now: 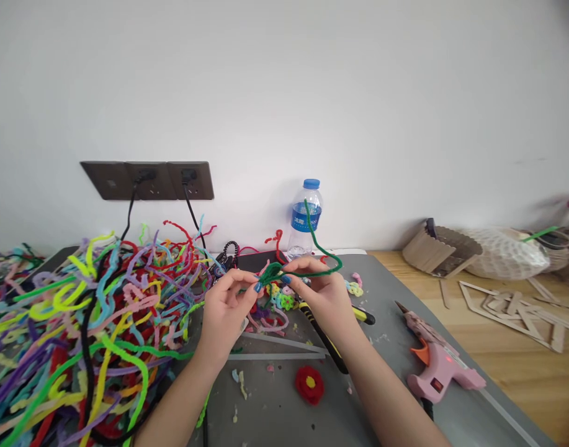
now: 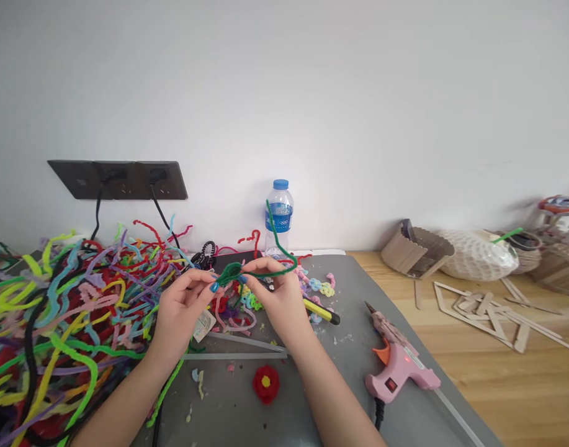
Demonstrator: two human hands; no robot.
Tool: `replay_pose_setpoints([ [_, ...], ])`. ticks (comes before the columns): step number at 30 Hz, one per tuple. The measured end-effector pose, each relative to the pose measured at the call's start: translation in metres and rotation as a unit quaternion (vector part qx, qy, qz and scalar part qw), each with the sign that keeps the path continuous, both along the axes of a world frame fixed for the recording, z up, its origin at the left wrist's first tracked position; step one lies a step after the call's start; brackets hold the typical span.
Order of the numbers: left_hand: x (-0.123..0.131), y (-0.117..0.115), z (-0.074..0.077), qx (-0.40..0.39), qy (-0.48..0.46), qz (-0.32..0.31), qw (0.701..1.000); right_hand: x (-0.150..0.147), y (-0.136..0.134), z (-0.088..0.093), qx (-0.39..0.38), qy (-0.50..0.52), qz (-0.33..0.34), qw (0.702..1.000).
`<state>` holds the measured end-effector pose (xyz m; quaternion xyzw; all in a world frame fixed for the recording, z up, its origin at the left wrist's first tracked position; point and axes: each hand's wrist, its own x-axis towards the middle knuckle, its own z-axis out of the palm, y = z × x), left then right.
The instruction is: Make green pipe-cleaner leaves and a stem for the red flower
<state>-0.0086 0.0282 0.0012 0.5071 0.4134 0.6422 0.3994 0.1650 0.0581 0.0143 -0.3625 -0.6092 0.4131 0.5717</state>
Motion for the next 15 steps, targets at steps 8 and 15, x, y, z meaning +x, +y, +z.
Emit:
replay_pose_setpoints([
  [8, 0.0023, -0.0057, 0.002, 0.083, 0.02, 0.02, 0.996, 0.0009, -0.0007, 0.0021, -0.008, -0.012, -0.009, 1.0],
  [15, 0.0029, -0.0048, 0.0014, 0.088, 0.026, 0.025, 0.996, -0.0012, -0.0015, 0.0032, 0.013, -0.007, 0.005, 1.0],
])
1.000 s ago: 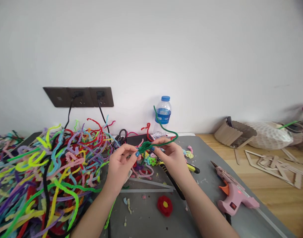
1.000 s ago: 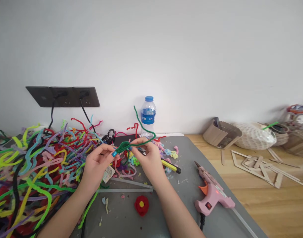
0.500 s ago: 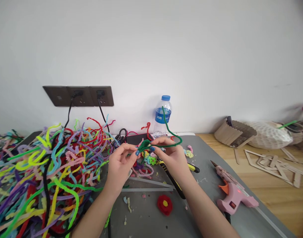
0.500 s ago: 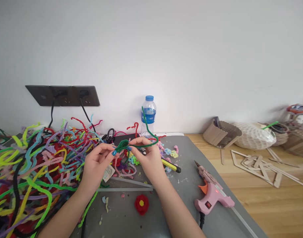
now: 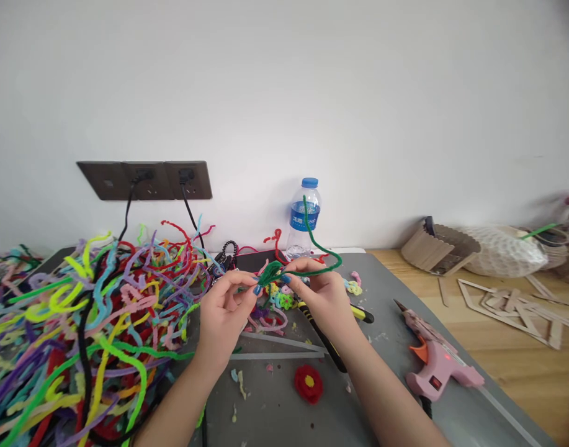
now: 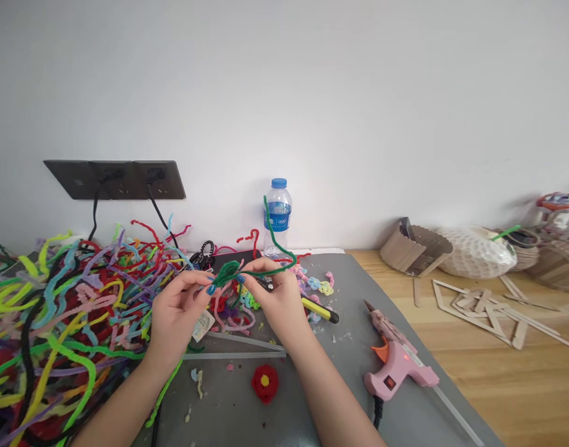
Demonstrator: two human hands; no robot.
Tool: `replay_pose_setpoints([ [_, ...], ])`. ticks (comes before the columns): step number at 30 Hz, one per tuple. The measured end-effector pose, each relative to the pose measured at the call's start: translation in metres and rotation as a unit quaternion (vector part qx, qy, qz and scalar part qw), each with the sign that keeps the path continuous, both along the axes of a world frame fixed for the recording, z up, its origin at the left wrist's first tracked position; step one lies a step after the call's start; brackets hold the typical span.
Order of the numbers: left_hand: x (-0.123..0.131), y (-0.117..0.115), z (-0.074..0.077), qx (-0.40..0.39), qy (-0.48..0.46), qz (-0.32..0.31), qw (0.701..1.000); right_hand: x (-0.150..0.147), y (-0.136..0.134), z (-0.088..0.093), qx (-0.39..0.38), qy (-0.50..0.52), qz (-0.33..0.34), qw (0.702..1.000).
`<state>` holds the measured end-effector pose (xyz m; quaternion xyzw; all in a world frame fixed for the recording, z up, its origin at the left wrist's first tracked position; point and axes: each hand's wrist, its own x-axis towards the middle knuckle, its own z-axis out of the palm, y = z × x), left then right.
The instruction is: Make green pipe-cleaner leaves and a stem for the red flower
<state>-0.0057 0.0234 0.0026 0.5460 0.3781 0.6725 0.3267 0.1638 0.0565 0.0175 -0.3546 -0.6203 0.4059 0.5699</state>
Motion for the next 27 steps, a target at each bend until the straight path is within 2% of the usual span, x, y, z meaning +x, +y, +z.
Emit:
replay_pose_setpoints([
  [6, 0.0003, 0.0003, -0.0027, 0.014, 0.012, -0.001, 1.0, -0.0001, -0.0009, -0.0036, 0.032, 0.041, -0.008, 0.999],
  [14, -0.001, -0.0013, -0.002, 0.023, 0.034, -0.002, 0.999, 0.0017, -0.0019, 0.0007, 0.001, -0.009, -0.006, 1.0],
  [18, -0.0006, -0.0031, -0.0012, 0.042, 0.071, -0.008, 0.997, -0.0008, -0.0037, 0.0005, 0.022, -0.024, -0.044, 0.999],
  [21, -0.0004, -0.003, -0.0017, 0.05, 0.09, -0.004, 0.995, -0.0019, -0.004, 0.0002, 0.034, -0.022, -0.047, 0.998],
  [27, -0.002, -0.0029, -0.0036, 0.07, 0.139, -0.009, 0.988, -0.0037, -0.0052, -0.0013, -0.002, -0.022, -0.051, 0.998],
])
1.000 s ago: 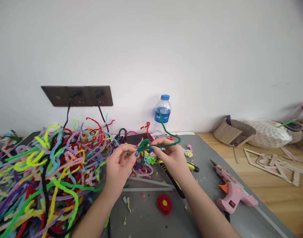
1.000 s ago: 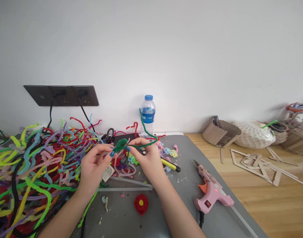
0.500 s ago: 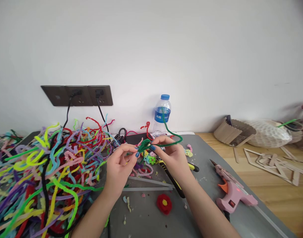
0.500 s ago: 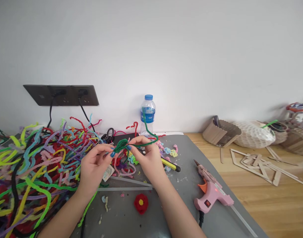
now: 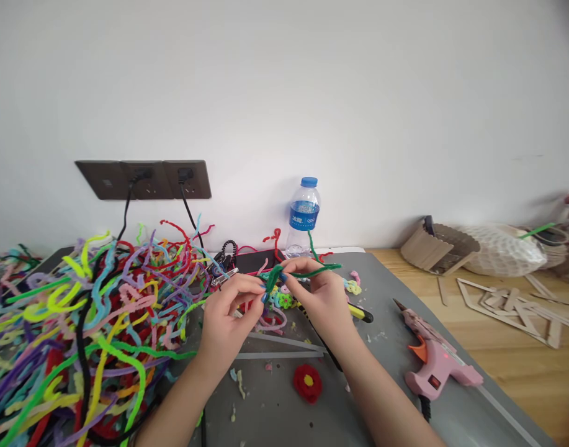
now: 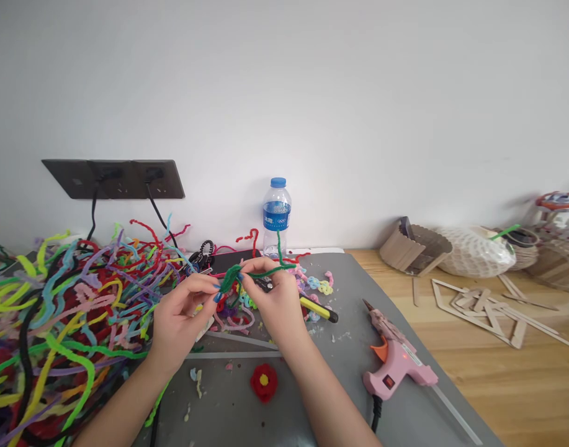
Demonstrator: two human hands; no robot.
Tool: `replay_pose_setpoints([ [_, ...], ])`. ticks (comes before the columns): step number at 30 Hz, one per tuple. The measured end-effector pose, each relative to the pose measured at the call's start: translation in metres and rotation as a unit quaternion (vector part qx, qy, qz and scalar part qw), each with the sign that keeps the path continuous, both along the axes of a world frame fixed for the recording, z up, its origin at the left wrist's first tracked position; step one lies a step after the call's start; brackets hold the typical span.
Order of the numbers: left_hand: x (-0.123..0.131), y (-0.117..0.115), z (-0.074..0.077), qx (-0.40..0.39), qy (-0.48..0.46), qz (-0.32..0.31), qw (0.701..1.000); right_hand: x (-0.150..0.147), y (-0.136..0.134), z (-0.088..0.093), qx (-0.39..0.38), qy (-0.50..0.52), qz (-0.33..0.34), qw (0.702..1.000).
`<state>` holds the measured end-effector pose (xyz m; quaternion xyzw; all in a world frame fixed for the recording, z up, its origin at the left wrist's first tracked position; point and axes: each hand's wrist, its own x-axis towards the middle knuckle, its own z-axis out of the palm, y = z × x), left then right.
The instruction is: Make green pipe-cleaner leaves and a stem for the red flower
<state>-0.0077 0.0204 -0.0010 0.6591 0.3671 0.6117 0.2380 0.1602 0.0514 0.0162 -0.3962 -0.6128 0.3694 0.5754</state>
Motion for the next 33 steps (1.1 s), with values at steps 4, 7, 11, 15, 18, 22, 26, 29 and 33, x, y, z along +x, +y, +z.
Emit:
replay_pose_setpoints([
  [4, -0.0006, -0.0006, 0.0, 0.014, 0.021, 0.005, 1.0, -0.002, -0.0025, -0.0006, -0.008, -0.006, -0.021, 1.0],
  [7, -0.0001, -0.0011, 0.0009, 0.027, 0.029, 0.012, 0.999, -0.0027, -0.0042, 0.0002, 0.004, -0.018, -0.038, 0.999],
  [11, 0.0004, -0.0015, 0.0021, 0.041, 0.044, 0.019, 0.998, -0.0029, -0.0066, 0.0024, 0.029, -0.056, -0.06, 0.996],
  [15, 0.0, -0.0022, 0.0021, 0.051, 0.066, 0.03, 0.996, -0.0042, -0.0075, 0.0022, 0.049, -0.048, -0.057, 0.996],
  [18, -0.0005, -0.0025, 0.0017, 0.057, 0.068, 0.03, 0.996, -0.0052, -0.0071, 0.0014, 0.043, -0.029, -0.04, 0.998],
  [22, -0.0014, -0.0018, 0.0012, 0.055, 0.072, 0.031, 0.995, -0.0052, -0.0059, 0.0009, 0.035, -0.013, -0.033, 0.999],
  [26, -0.0013, -0.0016, 0.0013, 0.058, 0.068, 0.027, 0.996, -0.0035, -0.0037, -0.0009, 0.029, -0.001, -0.032, 0.999],
  [29, 0.0, -0.0021, 0.0017, 0.045, 0.045, 0.019, 0.998, -0.0013, -0.0017, -0.0022, 0.023, 0.011, -0.042, 0.999],
  [33, 0.0018, -0.0021, 0.0011, 0.002, 0.003, 0.019, 1.0, 0.0006, -0.0003, -0.0017, 0.019, 0.022, -0.032, 0.999],
])
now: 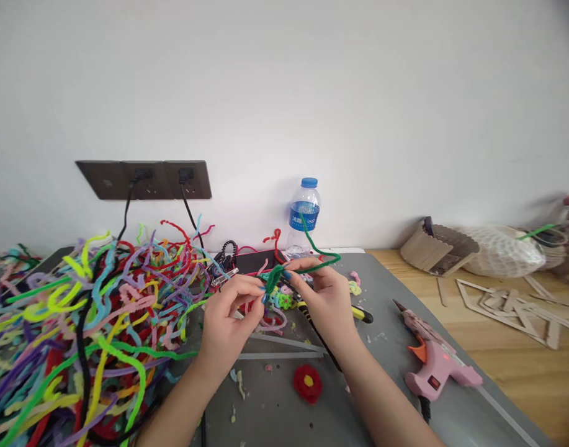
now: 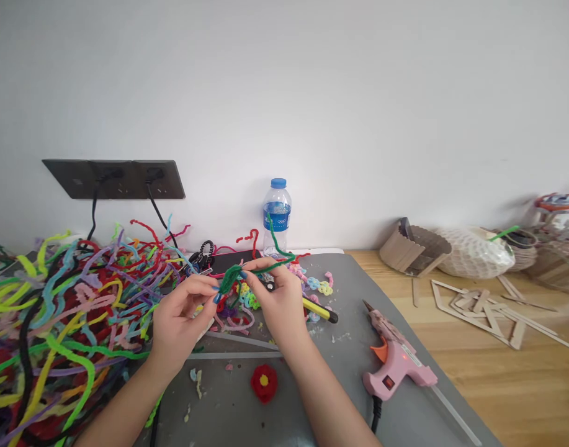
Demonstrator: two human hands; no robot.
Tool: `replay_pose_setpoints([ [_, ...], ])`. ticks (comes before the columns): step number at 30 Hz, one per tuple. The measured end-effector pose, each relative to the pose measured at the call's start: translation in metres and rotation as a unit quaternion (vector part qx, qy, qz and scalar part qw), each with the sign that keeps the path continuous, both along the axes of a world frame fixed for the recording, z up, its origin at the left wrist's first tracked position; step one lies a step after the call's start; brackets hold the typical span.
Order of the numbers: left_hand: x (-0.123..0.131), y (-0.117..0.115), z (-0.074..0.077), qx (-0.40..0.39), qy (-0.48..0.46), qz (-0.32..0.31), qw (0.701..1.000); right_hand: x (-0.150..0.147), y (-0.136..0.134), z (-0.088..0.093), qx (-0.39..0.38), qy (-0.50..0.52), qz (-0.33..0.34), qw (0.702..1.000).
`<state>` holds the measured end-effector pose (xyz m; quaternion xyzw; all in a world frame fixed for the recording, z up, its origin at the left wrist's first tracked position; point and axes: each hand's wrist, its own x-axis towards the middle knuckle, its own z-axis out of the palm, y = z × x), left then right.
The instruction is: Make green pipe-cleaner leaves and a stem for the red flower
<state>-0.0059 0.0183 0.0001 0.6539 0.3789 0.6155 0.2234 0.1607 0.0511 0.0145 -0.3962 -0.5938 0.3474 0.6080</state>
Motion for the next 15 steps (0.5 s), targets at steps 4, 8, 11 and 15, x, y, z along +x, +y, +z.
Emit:
replay_pose_setpoints([
  [4, -0.0002, 0.0009, -0.0016, -0.017, -0.029, -0.011, 0.999, -0.0006, -0.0007, 0.0012, 0.012, 0.029, 0.037, 0.999],
  [8, -0.0003, 0.0014, -0.0015, -0.016, -0.038, -0.022, 0.999, -0.001, -0.0012, 0.0009, 0.017, 0.03, 0.057, 0.998],
  [11, 0.0003, 0.0012, 0.0002, -0.014, -0.032, -0.023, 0.999, -0.0008, -0.0008, 0.0005, 0.022, 0.03, 0.05, 0.998],
  [15, 0.0011, -0.0001, 0.0027, -0.008, -0.022, -0.027, 0.999, -0.0013, -0.0017, 0.0005, 0.023, 0.04, 0.05, 0.998],
])
